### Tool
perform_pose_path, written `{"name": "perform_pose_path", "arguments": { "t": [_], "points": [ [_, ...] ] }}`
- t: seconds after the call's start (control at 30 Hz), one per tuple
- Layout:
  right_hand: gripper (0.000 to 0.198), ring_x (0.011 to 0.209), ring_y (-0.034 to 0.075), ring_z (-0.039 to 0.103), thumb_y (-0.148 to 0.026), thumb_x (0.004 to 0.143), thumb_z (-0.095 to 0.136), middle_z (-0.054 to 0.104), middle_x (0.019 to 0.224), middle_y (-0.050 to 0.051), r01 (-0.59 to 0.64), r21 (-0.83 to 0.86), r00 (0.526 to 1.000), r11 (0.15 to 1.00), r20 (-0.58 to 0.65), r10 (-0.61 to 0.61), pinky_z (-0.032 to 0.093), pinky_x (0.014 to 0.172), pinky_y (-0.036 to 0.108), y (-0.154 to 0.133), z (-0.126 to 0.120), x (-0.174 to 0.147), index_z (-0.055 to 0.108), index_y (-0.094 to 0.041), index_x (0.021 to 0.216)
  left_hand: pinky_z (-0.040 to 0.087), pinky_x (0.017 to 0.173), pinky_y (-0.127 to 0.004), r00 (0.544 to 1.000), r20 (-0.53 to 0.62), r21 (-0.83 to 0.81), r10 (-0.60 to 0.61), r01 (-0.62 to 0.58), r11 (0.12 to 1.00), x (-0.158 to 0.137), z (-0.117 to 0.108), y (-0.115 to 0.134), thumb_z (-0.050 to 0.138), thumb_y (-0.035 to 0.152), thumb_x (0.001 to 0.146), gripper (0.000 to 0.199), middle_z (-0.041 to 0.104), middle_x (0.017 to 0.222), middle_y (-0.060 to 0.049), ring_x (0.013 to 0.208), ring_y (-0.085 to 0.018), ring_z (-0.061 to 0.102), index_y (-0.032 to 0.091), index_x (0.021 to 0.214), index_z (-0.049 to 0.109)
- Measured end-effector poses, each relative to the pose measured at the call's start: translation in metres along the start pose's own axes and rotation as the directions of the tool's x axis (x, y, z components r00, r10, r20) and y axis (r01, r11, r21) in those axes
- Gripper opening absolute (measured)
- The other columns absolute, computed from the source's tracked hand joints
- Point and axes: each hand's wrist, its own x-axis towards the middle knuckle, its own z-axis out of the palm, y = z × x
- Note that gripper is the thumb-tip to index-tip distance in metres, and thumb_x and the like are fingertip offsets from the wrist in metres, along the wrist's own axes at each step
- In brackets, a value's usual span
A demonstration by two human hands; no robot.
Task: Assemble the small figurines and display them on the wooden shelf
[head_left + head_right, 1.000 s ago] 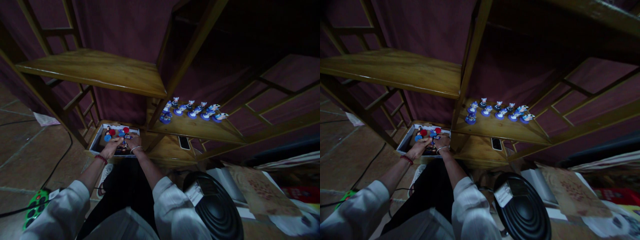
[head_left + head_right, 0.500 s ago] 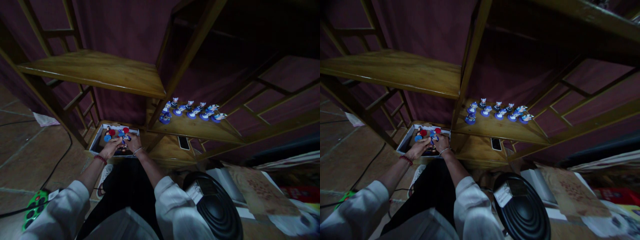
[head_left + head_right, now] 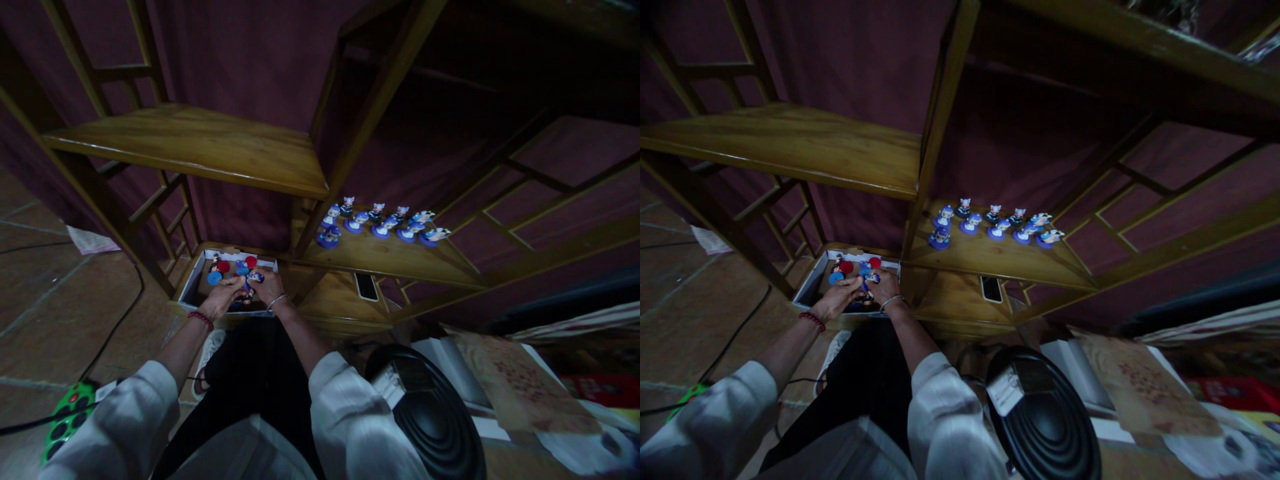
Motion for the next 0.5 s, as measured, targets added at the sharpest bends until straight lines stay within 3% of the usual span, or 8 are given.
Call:
{"name": "perform_pose_path", "arguments": {
  "t": [0.13,0.3,0.5],
  "points": [
    [0.018,0.078,0.013,0.061,-0.017,0.065,0.061,0.068,0.086,-0.002,-0.066,0.056,0.997,0.996,-0.024,0.068,0.046,0.077,0.022,0.008,0.006,0.001,0.066,-0.023,0.081,0.049,0.058,-0.02,1.0,0.006,0.026,-0.015,0.015,1.0,0.0,-0.001,-0.001,0.073,0.028,0.061,0.022,0.065,0.065,-0.005,0.058,-0.01,0.059,0.008,0.068,0.066],
    [0.021,0.081,0.012,0.061,-0.015,0.069,0.056,0.067,0.09,-0.003,-0.003,0.032,1.0,0.999,0.006,0.003,0.046,0.079,0.023,0.006,0.002,-0.002,0.065,-0.024,0.085,0.051,0.06,-0.023,0.998,0.014,0.012,-0.061,0.061,0.998,0.002,-0.001,-0.003,0.067,0.022,0.07,0.013,0.065,0.068,-0.005,0.061,-0.011,0.06,0.01,0.072,0.064],
    [0.038,0.091,0.014,0.059,-0.017,0.07,0.057,0.064,0.103,0.002,0.004,0.048,1.0,0.999,-0.02,-0.003,0.044,0.085,0.026,0.0,-0.007,-0.006,0.058,-0.022,0.107,0.053,0.064,-0.025,0.997,-0.016,-0.09,-0.072,0.07,0.993,0.002,0.008,0.002,0.055,0.011,0.077,0.01,0.063,0.066,-0.003,0.061,-0.01,0.06,0.011,0.068,0.059]
  ]
}}
